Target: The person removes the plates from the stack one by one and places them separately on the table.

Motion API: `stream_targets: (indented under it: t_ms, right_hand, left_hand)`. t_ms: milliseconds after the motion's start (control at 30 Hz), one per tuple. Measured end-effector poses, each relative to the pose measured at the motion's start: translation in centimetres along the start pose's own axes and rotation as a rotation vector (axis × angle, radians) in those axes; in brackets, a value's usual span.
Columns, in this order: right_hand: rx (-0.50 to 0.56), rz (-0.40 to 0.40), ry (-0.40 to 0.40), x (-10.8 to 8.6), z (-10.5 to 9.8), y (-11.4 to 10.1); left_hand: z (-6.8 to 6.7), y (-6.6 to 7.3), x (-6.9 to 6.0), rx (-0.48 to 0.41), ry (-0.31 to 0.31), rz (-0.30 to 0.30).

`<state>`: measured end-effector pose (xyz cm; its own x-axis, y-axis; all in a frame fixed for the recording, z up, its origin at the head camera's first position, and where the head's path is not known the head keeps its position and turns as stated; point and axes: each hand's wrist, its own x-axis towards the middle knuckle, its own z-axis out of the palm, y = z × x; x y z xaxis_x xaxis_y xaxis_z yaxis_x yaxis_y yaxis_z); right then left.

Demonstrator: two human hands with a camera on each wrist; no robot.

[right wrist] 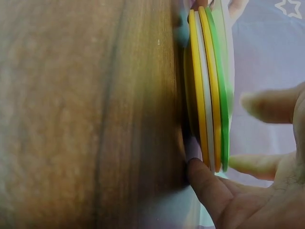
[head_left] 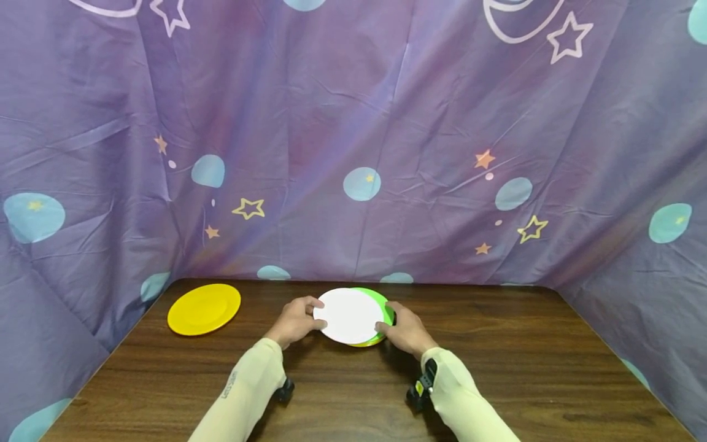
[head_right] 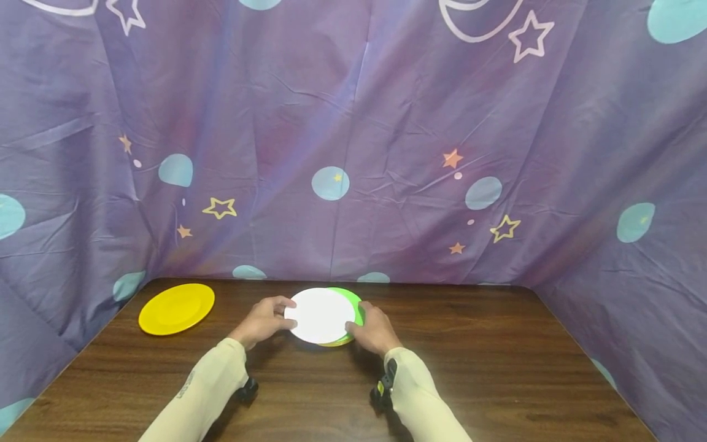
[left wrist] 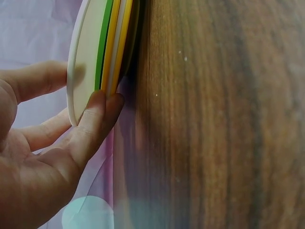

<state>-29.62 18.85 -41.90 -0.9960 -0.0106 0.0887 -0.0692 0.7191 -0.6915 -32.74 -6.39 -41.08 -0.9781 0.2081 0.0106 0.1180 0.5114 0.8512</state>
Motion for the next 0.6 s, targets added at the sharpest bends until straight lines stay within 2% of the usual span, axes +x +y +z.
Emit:
stream_targets:
  t_ms: [400,600]
  right_hand:
    - [-0.031,-0.028,0.009,0.00,-0.28,0.26]
    - [-0.056,-0.032,0.023,0.03,-0.34,0.21]
  left_hand:
    - [-0.19,-0.31,-0.17,-0.056,0.004,0.008]
    - [-0.20,-0.19,-0.29,-0.195,-0.035,-0.013]
